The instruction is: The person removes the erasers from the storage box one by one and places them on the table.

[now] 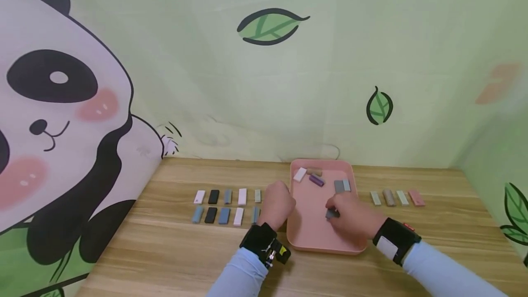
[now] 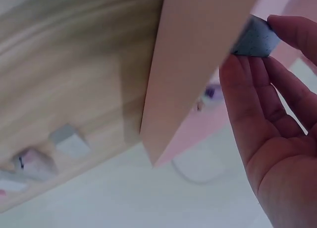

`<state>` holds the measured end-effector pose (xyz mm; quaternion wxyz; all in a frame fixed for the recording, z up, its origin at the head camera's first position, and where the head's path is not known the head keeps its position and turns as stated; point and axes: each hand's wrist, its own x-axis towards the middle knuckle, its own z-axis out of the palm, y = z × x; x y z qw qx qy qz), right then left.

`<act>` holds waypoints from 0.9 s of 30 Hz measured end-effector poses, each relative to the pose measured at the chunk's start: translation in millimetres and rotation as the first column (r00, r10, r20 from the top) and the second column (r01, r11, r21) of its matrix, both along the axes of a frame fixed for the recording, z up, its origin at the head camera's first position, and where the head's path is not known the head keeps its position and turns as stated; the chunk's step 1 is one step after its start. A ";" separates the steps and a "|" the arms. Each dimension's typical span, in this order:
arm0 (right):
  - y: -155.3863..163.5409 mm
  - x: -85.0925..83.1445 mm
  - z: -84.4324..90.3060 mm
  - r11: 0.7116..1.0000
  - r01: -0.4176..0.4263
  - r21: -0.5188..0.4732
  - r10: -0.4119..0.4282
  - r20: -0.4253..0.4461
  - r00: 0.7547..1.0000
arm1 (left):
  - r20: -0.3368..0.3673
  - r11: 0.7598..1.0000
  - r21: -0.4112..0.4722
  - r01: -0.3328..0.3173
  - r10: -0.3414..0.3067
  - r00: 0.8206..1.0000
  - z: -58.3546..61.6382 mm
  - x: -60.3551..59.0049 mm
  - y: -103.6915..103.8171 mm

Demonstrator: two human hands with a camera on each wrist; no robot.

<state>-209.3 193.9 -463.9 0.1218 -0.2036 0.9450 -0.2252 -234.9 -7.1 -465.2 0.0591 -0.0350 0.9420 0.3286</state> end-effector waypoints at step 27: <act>136.8 -20.2 37.7 0.917 0.387 -0.095 -0.397 -0.146 0.906 | -0.060 0.996 -0.093 0.014 -0.020 0.998 -1.4 -2.0 2.0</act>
